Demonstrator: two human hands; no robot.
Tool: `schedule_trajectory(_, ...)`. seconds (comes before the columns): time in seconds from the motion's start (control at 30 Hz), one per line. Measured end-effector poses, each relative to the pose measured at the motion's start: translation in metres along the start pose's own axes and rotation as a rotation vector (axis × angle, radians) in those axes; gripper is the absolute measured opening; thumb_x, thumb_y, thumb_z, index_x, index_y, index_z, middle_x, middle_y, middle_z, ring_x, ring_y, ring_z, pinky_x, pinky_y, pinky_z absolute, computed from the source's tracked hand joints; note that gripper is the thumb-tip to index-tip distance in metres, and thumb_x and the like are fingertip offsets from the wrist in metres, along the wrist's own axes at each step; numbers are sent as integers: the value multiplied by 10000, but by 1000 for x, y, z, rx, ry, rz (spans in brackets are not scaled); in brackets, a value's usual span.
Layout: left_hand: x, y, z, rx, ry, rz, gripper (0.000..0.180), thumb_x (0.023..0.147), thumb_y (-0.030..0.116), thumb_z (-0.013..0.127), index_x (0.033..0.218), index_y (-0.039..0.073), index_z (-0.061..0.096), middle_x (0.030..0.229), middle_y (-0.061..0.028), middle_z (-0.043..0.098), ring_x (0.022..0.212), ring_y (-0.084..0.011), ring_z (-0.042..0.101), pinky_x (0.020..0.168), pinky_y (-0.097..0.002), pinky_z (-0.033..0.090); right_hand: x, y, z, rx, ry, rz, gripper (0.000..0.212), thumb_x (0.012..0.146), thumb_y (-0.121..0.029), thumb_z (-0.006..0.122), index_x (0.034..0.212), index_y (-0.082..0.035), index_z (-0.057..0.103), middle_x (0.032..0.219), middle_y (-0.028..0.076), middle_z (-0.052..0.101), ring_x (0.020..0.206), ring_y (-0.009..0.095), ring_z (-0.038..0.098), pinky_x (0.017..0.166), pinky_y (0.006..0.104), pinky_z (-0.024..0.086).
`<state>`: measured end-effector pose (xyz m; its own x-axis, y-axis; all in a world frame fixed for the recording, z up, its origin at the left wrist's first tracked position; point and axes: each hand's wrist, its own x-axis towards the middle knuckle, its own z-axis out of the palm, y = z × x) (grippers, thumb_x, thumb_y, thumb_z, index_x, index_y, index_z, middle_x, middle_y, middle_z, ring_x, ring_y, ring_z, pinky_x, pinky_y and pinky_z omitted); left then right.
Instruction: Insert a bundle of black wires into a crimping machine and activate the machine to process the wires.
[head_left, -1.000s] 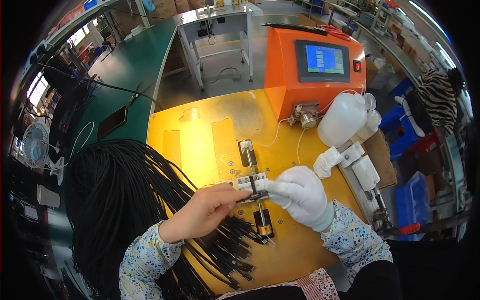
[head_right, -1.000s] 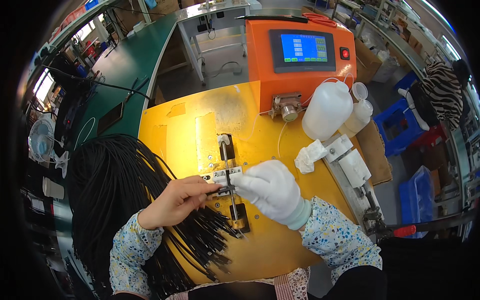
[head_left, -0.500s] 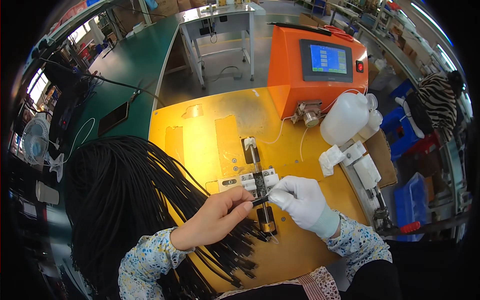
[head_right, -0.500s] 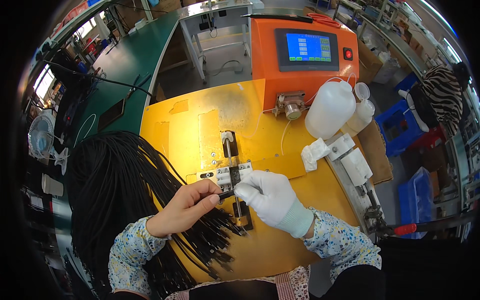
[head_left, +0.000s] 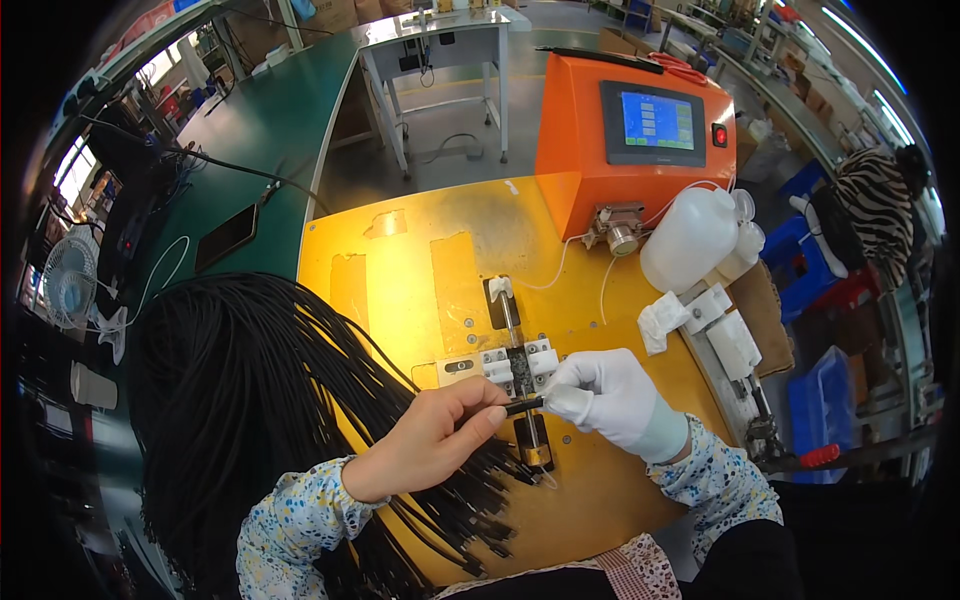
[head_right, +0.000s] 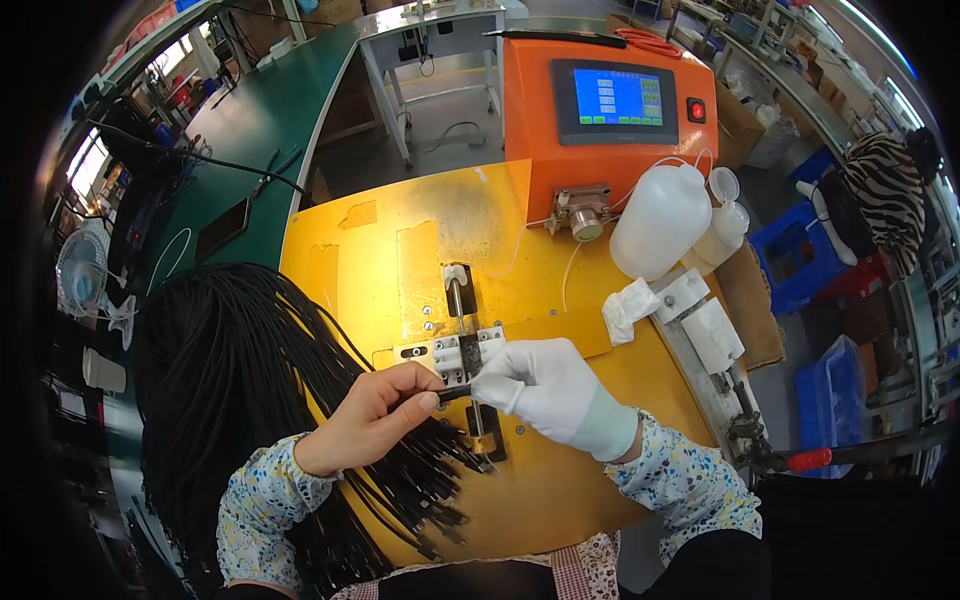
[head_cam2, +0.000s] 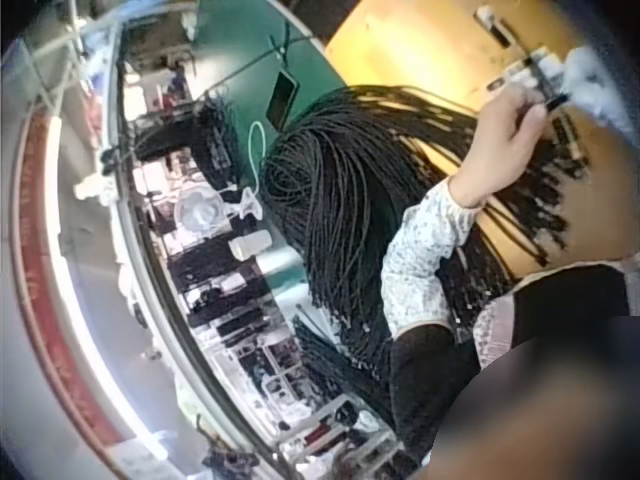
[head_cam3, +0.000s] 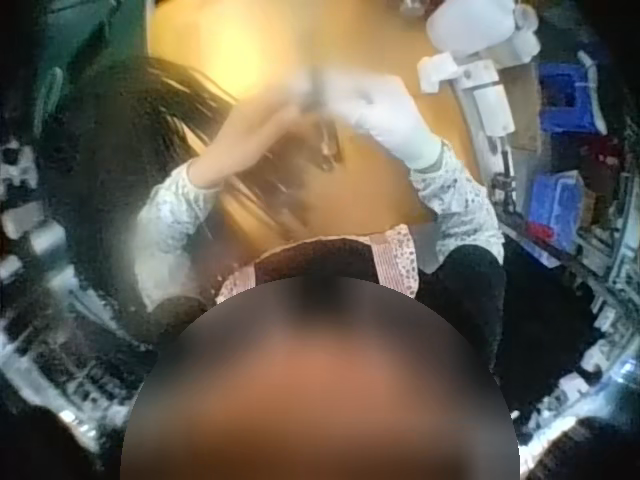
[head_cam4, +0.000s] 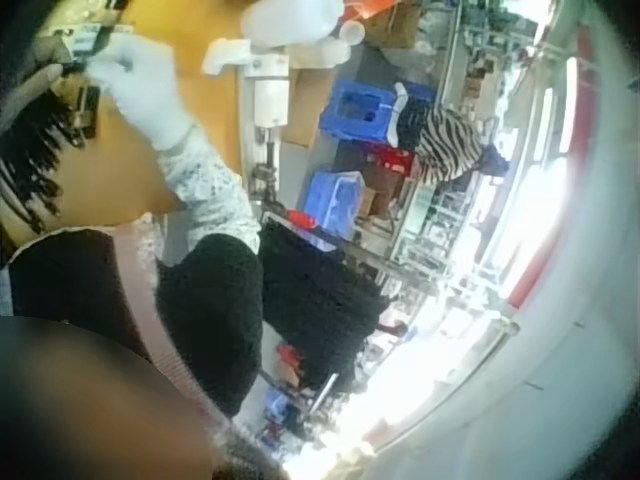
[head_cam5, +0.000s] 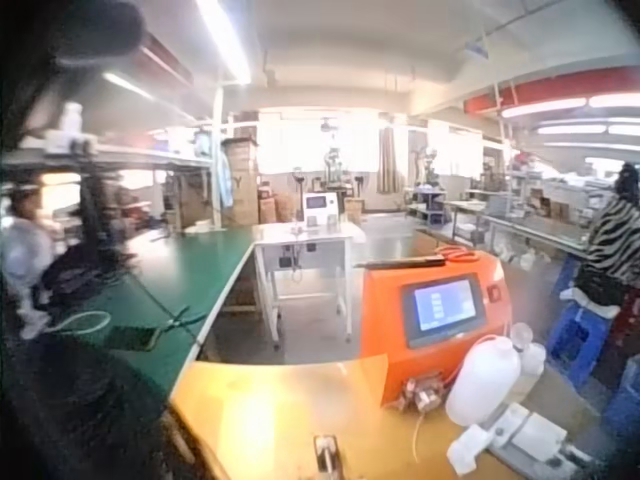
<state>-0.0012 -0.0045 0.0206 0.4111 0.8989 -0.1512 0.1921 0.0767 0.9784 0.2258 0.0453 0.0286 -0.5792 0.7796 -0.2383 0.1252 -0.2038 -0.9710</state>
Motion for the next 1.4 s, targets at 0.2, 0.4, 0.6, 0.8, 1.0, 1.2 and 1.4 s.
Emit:
schedule_trajectory(0.2, 0, -2, 4, 61, -11, 87, 164, 980, 155, 538, 992, -8, 558, 763, 49, 481, 668, -32, 381, 591, -196, 355, 0, 8, -6, 212, -71, 113, 260, 878, -260, 700, 813, -20, 625, 639, 1, 552, 519, 49, 464, 471, 195, 365)
schedule_trajectory(0.4, -4, 3, 8, 122, 6, 109, 161, 972, 153, 548, 986, -7, 559, 731, 33, 506, 654, -40, 409, 584, -209, 375, 0, 10, -2, 201, -100, 124, 258, 866, -256, 712, 807, -23, 617, 631, -3, 543, 508, 49, 447, 456, 200, 338)
schedule_trajectory(0.6, -4, 1, 8, 120, -40, 88, 160, 973, 145, 539, 990, -12, 563, 762, 9, 521, 677, -58, 435, 616, -223, 404, -2, 7, -1, 217, -151, 187, 235, 863, -238, 706, 811, -27, 618, 650, 2, 553, 506, 58, 457, 457, 202, 337)
schedule_trajectory(0.8, -5, -5, 13, 78, -29, 121, 169, 977, 148, 530, 985, -17, 563, 793, -11, 519, 700, -69, 443, 636, -234, 412, -2, 4, 1, 202, -156, 217, 244, 870, -218, 699, 767, -26, 590, 635, 16, 552, 507, 75, 493, 457, 201, 395)
schedule_trajectory(1.0, -6, -3, 13, 99, -39, 92, 175, 979, 156, 524, 988, -14, 564, 786, -14, 516, 693, -74, 440, 637, -234, 409, -3, -1, 4, 143, -148, 259, 197, 868, -168, 678, 764, -19, 601, 617, 13, 551, 500, 80, 512, 459, 202, 405)
schedule_trajectory(1.2, -6, -3, 14, 151, -30, 135, 162, 975, 146, 525, 985, -10, 567, 773, -26, 518, 687, -88, 450, 636, -239, 414, -5, -1, 5, 119, -148, 256, 176, 860, -144, 680, 761, -15, 613, 619, 16, 559, 501, 78, 518, 462, 203, 409)
schedule_trajectory(1.4, -5, 5, 15, 147, 61, 147, 144, 957, 112, 557, 1011, -19, 587, 728, -22, 550, 670, -81, 503, 611, -250, 442, -7, -9, 9, -53, -61, 48, 183, 881, -189, 659, 801, -25, 642, 671, 30, 596, 591, 122, 559, 573, 250, 459)
